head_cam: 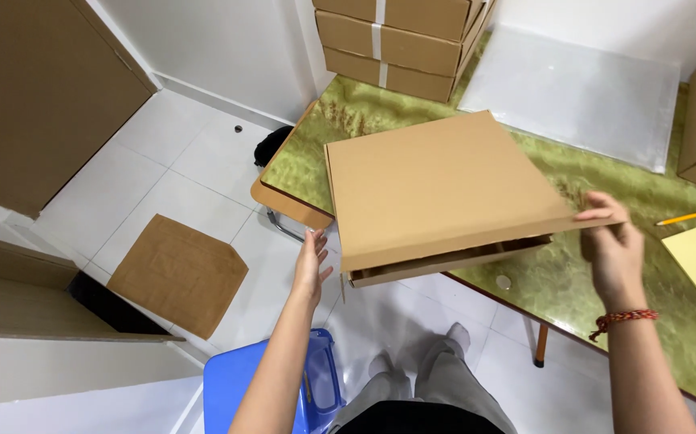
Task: The person unpacks a yellow shirt and a black shirt from cardboard boxes, removes them from plastic bags, and hangs them on a clothing rack. They also close and stack the boxes and handle ribbons and sticky notes.
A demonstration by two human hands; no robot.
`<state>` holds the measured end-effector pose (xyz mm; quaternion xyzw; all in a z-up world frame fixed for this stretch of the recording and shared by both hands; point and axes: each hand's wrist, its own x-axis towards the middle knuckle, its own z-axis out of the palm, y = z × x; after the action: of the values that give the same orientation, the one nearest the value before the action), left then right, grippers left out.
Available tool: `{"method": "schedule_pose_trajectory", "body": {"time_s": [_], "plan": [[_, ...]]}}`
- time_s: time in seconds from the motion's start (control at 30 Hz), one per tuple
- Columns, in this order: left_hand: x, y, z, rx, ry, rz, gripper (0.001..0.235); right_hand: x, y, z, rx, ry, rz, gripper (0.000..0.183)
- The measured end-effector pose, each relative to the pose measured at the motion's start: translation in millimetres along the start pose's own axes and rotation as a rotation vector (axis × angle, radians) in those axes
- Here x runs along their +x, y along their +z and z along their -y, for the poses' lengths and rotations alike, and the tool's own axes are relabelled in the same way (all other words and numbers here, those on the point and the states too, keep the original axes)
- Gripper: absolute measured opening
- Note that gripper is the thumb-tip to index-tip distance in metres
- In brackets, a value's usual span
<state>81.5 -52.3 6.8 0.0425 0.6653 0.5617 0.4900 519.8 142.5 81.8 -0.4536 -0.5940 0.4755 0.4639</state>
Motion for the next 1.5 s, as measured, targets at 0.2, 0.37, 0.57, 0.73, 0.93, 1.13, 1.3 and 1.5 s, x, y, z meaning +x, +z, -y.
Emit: {"method": "schedule_pose_trajectory", "body": {"time_s": [0.2,0.37,0.57,0.73,0.93,1.13,1.3,1.5], "plan": [[-20,6,12,0.005,-0.145,0.125,0.086,-23,21,-18,-0.193,0.46,0.025,0.048],[-18,7,15,-0.026,-0.157,0.116,0.084,-20,32,-35,-0.078,0.535,-0.003,0.054],[-41,9,-12,0.047,0.0,0.221,0.098,-5,20,-81,0.068,0.298,-0.014,0.02],[-51,20,-61,0.049,0.099,0.224,0.108,21,17,-9,0.18,0.248,0.149,0.019],[-68,56,-129,-0.174,0.272,0.275,0.093,57,25,62,0.247,-0.033,0.092,0.025],[-41,89,-173,-0.128,0.312,0.238,0.107,110,20,99,0.345,-0.123,-0.017,0.018],[-42,116,-221,0.209,0.334,0.192,0.1,145,15,125,0.179,-0.003,-0.01,0.027],[-21,134,-257,0.274,0.291,0.184,0.096,182,14,125,0.111,0.014,0.051,0.04]]}}
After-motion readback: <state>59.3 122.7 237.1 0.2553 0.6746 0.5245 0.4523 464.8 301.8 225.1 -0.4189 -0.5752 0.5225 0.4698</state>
